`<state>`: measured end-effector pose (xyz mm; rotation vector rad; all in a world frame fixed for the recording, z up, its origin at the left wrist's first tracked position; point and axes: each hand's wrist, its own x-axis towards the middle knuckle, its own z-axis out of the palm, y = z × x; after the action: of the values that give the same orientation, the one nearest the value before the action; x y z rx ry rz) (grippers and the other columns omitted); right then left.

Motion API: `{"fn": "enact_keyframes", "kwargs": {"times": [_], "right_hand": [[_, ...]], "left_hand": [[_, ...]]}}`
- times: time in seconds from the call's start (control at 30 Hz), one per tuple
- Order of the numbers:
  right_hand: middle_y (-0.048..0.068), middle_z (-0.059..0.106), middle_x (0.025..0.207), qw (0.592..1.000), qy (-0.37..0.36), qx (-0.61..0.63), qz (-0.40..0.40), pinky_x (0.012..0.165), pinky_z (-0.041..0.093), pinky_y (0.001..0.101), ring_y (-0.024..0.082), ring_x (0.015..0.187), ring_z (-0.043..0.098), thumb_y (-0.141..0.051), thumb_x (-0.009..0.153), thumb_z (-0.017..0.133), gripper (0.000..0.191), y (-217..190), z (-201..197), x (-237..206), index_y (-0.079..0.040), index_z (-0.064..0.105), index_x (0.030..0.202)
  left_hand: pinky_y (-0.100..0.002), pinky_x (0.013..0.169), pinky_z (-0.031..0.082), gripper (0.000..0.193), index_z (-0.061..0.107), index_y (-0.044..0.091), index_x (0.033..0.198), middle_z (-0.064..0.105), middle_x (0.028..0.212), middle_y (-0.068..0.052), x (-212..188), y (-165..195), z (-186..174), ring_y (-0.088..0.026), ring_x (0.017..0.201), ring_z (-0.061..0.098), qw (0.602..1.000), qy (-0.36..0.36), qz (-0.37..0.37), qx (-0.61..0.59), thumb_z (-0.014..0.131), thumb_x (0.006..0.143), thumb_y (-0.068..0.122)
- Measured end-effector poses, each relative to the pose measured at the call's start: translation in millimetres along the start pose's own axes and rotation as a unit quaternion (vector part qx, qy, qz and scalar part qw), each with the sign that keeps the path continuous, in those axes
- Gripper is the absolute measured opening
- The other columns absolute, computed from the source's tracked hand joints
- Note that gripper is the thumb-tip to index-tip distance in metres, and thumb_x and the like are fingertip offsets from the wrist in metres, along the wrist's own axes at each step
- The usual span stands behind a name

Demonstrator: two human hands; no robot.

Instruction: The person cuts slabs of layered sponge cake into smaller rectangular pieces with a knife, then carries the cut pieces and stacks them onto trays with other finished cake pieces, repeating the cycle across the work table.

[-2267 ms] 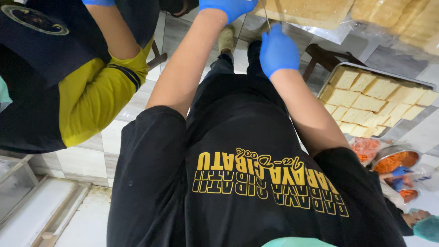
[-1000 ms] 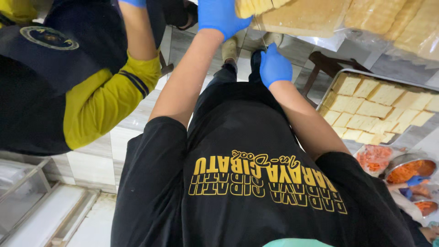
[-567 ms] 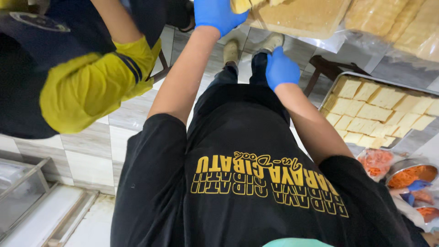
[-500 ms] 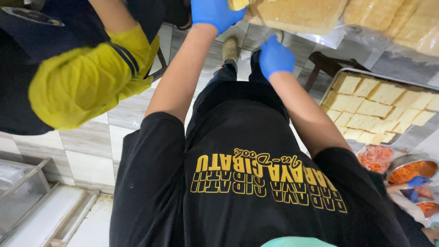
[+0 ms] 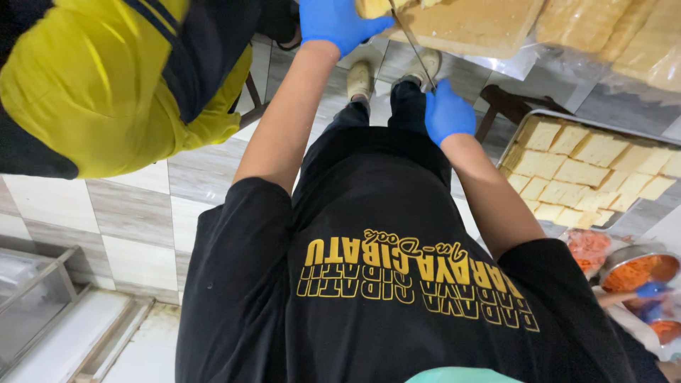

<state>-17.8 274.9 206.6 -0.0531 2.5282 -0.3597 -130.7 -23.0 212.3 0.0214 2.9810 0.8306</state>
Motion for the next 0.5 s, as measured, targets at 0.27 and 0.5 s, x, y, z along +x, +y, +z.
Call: {"fn": "enact_keyframes", "kwargs": {"times": [0.27, 0.5], "right_hand": [[0.029, 0.068, 0.086, 0.994, 0.059, 0.041, -0.078, 0.071, 0.051, 0.0599, 0.051, 0.080, 0.066, -0.032, 0.106, 0.060, 0.026, 81.3, 25.0, -62.7, -0.006, 0.058, 0.109], [0.024, 0.070, 0.089, 0.966, 0.155, 0.170, -0.119, 0.069, 0.052, 0.0554, 0.048, 0.082, 0.068, -0.020, 0.107, 0.061, 0.016, 32.0, -5.3, -52.7, -0.005, 0.060, 0.112]], "left_hand": [[-0.044, 0.096, 0.053, 0.060, 0.058, 0.003, 0.124, 0.067, 0.116, -0.018, -45.1, -16.5, 15.0, -0.034, 0.106, 0.067, 0.944, 0.228, -0.122, -0.207, 0.090, 0.087, 0.037], [-0.036, 0.090, 0.062, 0.067, 0.046, 0.000, 0.134, 0.070, 0.119, -0.017, -42.3, -23.5, 35.6, -0.025, 0.108, 0.074, 0.820, 0.131, -0.172, -0.529, 0.086, 0.087, 0.024]]}}
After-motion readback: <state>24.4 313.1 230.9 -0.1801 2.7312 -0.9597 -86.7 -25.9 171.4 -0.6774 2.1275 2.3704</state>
